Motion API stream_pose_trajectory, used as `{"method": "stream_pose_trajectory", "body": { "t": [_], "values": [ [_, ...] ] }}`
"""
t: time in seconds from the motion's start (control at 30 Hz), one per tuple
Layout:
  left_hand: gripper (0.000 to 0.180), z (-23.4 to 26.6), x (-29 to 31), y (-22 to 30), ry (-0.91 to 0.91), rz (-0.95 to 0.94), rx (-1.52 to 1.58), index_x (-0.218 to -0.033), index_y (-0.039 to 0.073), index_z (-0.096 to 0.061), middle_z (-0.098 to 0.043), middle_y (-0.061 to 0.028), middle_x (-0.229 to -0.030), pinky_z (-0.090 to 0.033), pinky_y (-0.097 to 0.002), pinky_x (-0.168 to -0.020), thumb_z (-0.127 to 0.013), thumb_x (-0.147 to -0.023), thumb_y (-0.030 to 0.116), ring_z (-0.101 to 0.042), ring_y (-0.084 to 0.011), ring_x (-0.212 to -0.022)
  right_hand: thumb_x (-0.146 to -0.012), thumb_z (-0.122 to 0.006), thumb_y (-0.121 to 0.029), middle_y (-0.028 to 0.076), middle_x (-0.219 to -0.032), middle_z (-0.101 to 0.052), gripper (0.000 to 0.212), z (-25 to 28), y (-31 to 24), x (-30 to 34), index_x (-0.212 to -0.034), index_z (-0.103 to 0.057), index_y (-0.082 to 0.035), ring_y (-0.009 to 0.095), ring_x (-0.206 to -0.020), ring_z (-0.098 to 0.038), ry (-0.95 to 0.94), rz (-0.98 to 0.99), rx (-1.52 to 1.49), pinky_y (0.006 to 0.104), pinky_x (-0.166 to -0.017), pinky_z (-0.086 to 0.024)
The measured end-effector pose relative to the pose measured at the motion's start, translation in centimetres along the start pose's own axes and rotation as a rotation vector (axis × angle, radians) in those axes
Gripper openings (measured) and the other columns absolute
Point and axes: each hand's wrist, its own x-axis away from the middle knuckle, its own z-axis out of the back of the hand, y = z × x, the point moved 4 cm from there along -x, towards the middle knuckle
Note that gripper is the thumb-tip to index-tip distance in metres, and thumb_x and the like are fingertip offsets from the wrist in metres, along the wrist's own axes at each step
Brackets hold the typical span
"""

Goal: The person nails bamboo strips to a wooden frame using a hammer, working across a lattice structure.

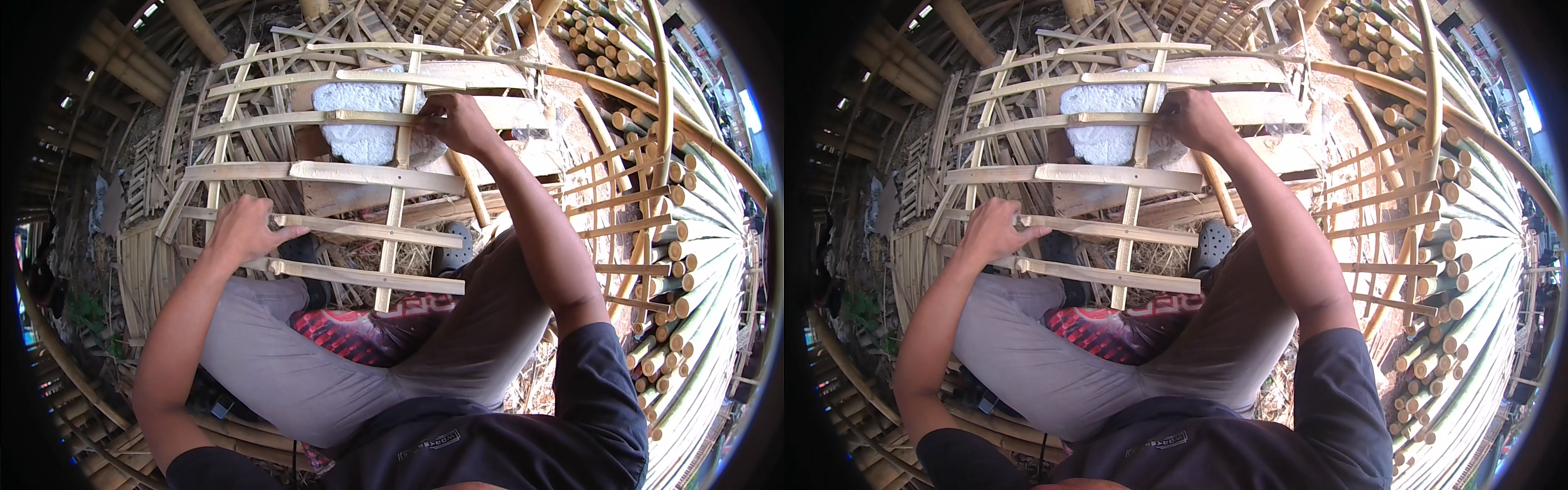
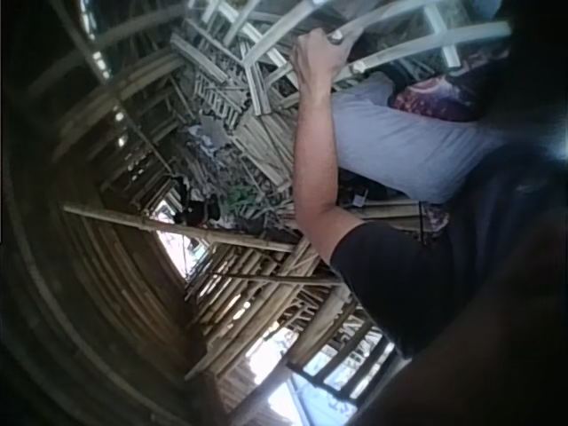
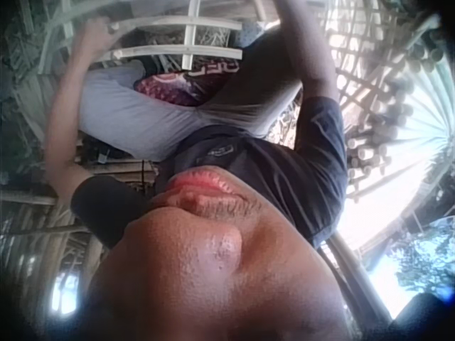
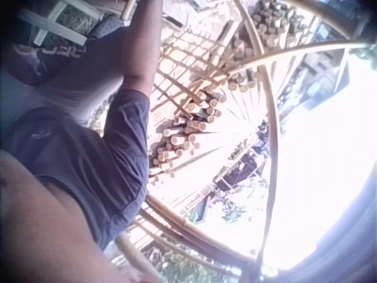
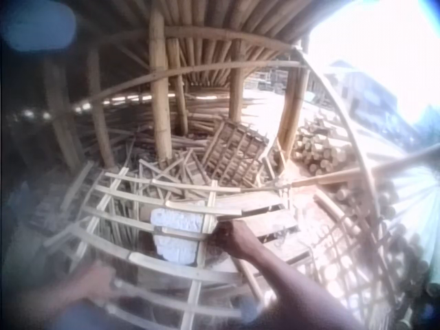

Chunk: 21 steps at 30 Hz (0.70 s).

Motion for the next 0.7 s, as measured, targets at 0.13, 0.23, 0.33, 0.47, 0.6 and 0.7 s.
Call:
{"method": "stream_pose_trajectory", "body": {
  "t": [0.13,0.23,0.33,0.47,0.6,0.7],
  "values": [
    [0.072,0.09,0.04,0.08,-0.003,0.003,0.013,-0.076,-0.008,-0.068,-0.066,-0.0279,-0.075,-0.054,-0.0498,-0.078,-0.076,-0.071,0.064,-0.068,-0.0435,-0.079,-0.078,-0.077,-0.014,0.012,-0.089,-0.074,0.016,-0.23,0.00,-0.07,-0.090,-0.074,-0.003,0.026,-0.081,-0.070,-0.011,0.006,-0.024,0.0364,-0.073,-0.054],
    [0.074,-0.06,0.01,-0.05,0.007,-0.004,0.007,-0.077,-0.007,-0.069,-0.067,-0.0272,-0.074,-0.054,-0.0494,-0.078,-0.075,-0.071,0.066,-0.068,-0.0428,-0.079,-0.078,-0.077,-0.013,0.012,-0.089,-0.074,0.015,-0.22,0.06,-0.01,-0.090,-0.074,-0.003,0.025,-0.080,-0.070,-0.016,0.001,-0.022,0.0361,-0.073,-0.054],
    [0.073,-0.07,-0.04,0.03,0.016,-0.009,0.013,-0.076,-0.007,-0.069,-0.067,-0.0270,-0.073,-0.055,-0.0491,-0.078,-0.075,-0.071,0.065,-0.069,-0.0428,-0.078,-0.078,-0.078,-0.013,0.011,-0.089,-0.075,0.015,-0.30,0.38,-0.15,-0.090,-0.074,-0.004,0.024,-0.080,-0.070,-0.030,-0.008,-0.026,0.0359,-0.074,-0.054],
    [0.074,-0.13,0.03,-0.04,0.020,-0.002,0.027,-0.076,-0.008,-0.069,-0.067,-0.0270,-0.073,-0.055,-0.0490,-0.077,-0.075,-0.070,0.066,-0.069,-0.0427,-0.077,-0.078,-0.078,-0.012,0.011,-0.090,-0.075,0.015,-0.32,0.29,-0.16,-0.090,-0.074,-0.003,0.024,-0.080,-0.071,-0.038,-0.011,-0.015,0.0358,-0.074,-0.055],
    [0.075,-0.05,-0.06,0.06,0.000,0.006,0.005,-0.076,-0.008,-0.069,-0.067,-0.0275,-0.073,-0.054,-0.0494,-0.078,-0.075,-0.071,0.066,-0.069,-0.0427,-0.078,-0.079,-0.078,-0.013,0.011,-0.090,-0.075,0.015,-0.24,0.35,-0.20,-0.091,-0.075,-0.004,0.023,-0.080,-0.071,-0.057,-0.009,-0.020,0.0358,-0.074,-0.055],
    [0.075,-0.10,-0.05,0.03,0.001,0.004,-0.004,-0.077,-0.008,-0.069,-0.067,-0.0277,-0.074,-0.054,-0.0497,-0.078,-0.074,-0.071,0.067,-0.069,-0.0430,-0.078,-0.078,-0.079,-0.019,0.015,-0.089,-0.074,0.017,-0.16,0.37,-0.15,-0.089,-0.077,-0.006,0.031,-0.079,-0.071,-0.060,-0.011,-0.039,0.0403,-0.075,-0.056]
  ]
}}
